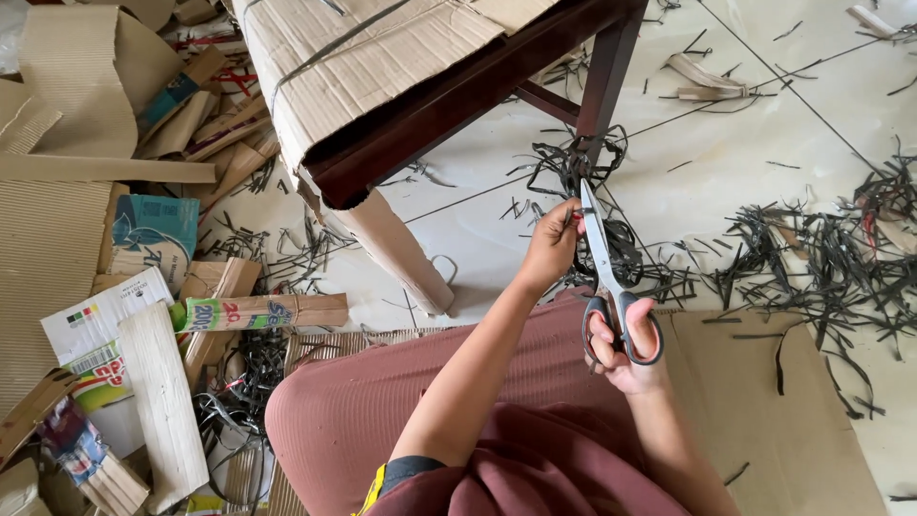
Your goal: Wrapping chair legs with protective cardboard and securing them with plastic ties.
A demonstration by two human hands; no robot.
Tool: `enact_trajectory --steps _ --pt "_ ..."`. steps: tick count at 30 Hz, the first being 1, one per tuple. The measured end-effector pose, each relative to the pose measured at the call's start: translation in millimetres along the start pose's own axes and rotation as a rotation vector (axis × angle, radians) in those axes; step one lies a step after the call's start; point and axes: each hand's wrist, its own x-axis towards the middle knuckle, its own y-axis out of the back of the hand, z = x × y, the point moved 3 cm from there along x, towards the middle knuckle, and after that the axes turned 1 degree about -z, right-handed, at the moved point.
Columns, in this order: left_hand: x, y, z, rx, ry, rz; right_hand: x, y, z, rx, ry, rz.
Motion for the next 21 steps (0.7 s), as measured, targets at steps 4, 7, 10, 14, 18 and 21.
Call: enact_trajectory --steps 4,7,10,14,18,21 --pt "-3 -2 2 0.004 0.016 -0.037 7 -28 -20 0.083 -0.057 -0.098" --pt "-3 -3 -8 0.041 -0.011 -0.088 11 -18 -22 0.146 -0.097 -0.169" --pt "-2 -1 -11 0.072 -0.046 -0.101 10 -5 -21 0.138 -0.041 -0.186" --pt "4 10 -4 0.18 -0.168 -0.205 5 8 -17 0.054 0.006 -0.076" --pt "9 18 -2 0.301 -0.233 -0.305 6 -11 -21 -0.272 0.035 0.052" --pt "2 12 -19 0.303 -0.229 -0.3 5 -17 -17 -0.24 -0.07 0.006"
